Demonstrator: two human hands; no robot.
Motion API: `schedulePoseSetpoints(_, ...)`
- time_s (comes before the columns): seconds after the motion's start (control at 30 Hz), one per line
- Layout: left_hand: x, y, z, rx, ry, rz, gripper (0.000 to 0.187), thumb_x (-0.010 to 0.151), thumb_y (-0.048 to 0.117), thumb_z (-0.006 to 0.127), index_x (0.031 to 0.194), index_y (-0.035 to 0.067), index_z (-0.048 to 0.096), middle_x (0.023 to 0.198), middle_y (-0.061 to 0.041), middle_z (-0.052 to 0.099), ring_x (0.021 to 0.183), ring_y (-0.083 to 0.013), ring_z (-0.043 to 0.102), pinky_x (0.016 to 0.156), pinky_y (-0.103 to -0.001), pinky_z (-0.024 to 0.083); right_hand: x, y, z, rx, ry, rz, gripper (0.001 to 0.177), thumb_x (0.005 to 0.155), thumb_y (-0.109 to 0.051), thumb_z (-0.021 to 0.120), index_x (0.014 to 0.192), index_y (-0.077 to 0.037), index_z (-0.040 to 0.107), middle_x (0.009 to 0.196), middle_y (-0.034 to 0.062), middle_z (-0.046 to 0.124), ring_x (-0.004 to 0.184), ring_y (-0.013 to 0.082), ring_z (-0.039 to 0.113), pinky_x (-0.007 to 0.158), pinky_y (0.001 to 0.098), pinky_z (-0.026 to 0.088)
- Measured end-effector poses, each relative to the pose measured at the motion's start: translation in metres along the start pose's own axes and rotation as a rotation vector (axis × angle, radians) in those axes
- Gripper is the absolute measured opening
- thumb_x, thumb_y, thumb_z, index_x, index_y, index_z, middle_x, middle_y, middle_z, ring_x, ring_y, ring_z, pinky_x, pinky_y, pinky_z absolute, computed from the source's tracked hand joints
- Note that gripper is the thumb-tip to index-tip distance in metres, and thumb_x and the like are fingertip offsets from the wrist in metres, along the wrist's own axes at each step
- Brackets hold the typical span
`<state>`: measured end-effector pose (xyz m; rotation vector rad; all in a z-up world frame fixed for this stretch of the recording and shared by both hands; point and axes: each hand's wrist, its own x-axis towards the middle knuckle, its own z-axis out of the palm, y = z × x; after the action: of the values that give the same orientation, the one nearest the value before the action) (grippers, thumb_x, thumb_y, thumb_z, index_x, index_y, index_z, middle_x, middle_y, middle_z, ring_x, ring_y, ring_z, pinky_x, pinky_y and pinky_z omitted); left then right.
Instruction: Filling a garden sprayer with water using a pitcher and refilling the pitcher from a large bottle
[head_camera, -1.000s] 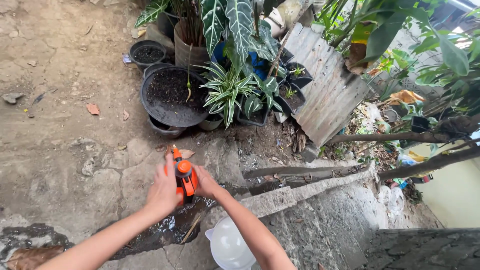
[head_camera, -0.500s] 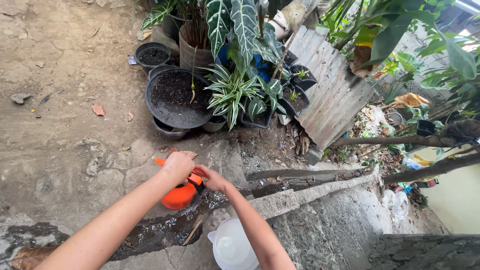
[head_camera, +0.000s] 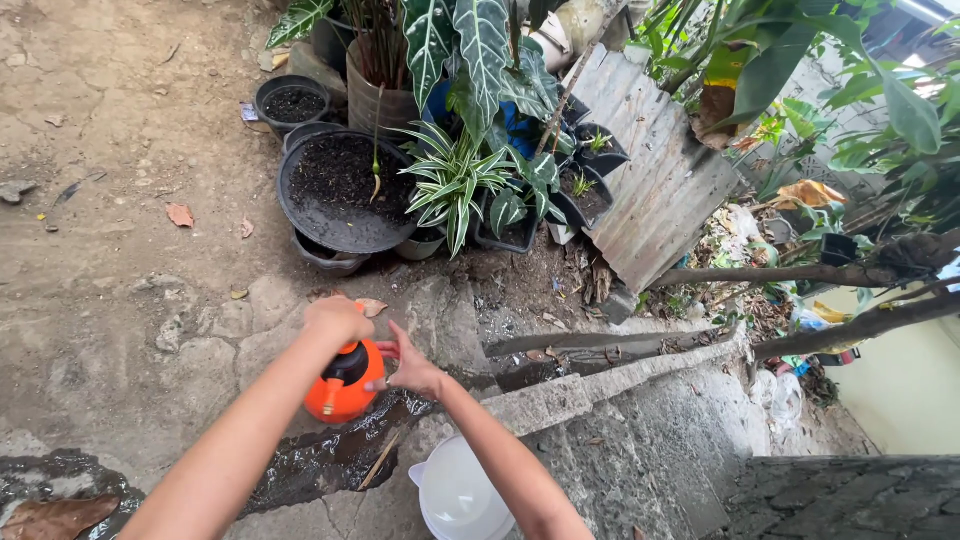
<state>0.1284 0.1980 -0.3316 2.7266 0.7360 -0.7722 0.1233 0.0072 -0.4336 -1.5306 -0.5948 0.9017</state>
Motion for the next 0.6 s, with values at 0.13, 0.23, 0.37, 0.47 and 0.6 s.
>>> schedulePoseSetpoints(0.13, -0.138, -0.001, -0.075, -0.425, -0.229, -0.081, 0.073, 0.082, 0.039, 0.053, 0.139, -0.005, 0.059, 0.148, -0.023, 0.056, 0.130, -0.0337, 0.062, 0.095, -0.047, 0.060, -0.022, -0.052, 0.019, -0.464, -0.032, -0.097, 0.140, 0.050, -0.018, 0.095, 0.163, -0.014, 0.012, 0.140, 0.0189, 0.048, 0.135, 0.0343, 0.049, 0.118, 0.0475, 0.041)
schedulePoseSetpoints(0.23, -0.100, -0.021, -0.044, -1.142, -0.171, -0.471, 0.102, 0.092, 0.025, 0.051, 0.149, 0.003, -0.031, 0.082, -0.048, 0.066, 0.052, -0.0435, 0.066, 0.050, -0.048, 0.060, -0.022, -0.063, 0.033, -0.561, 0.049, 0.042, 0.132, 0.048, -0.043, 0.093, 0.160, -0.028, 0.024, 0.140, 0.0170, 0.040, 0.133, 0.0473, 0.044, 0.114, 0.0607, 0.040)
schedulePoseSetpoints(0.37, -0.153, -0.048, -0.053, -0.726, -0.048, -0.217, 0.068, 0.099, 0.045, 0.043, 0.159, 0.016, 0.030, 0.110, -0.022, 0.068, 0.101, -0.0314, 0.065, 0.098, -0.042, 0.048, -0.030, -0.076, 0.058, -0.594, 0.052, 0.032, 0.126, 0.053, -0.048, 0.090, 0.158, -0.028, 0.023, 0.147, 0.0214, 0.032, 0.138, 0.0507, 0.037, 0.115, 0.0632, 0.034)
schedulePoseSetpoints(0.47, -0.170, -0.063, -0.041, -0.607, 0.017, -0.131, 0.056, 0.104, 0.050, 0.031, 0.153, 0.025, 0.036, 0.076, -0.018, 0.080, 0.083, -0.0324, 0.077, 0.090, -0.043, 0.055, -0.025, -0.087, 0.056, -0.549, 0.041, -0.006, 0.123, 0.057, -0.048, 0.089, 0.158, -0.022, 0.025, 0.154, 0.0234, 0.030, 0.145, 0.0503, 0.030, 0.117, 0.0598, 0.031)
schedulePoseSetpoints(0.6, -0.196, -0.070, -0.003, -0.293, 0.048, -0.092, 0.073, 0.100, 0.067, 0.019, 0.142, 0.015, 0.049, 0.115, -0.026, 0.076, 0.119, -0.0402, 0.070, 0.101, -0.055, 0.051, -0.032, -0.098, 0.057, -0.471, 0.007, 0.035, 0.115, 0.060, -0.041, 0.089, 0.154, -0.015, 0.028, 0.145, 0.0208, 0.042, 0.144, 0.0422, 0.037, 0.119, 0.0544, 0.033)
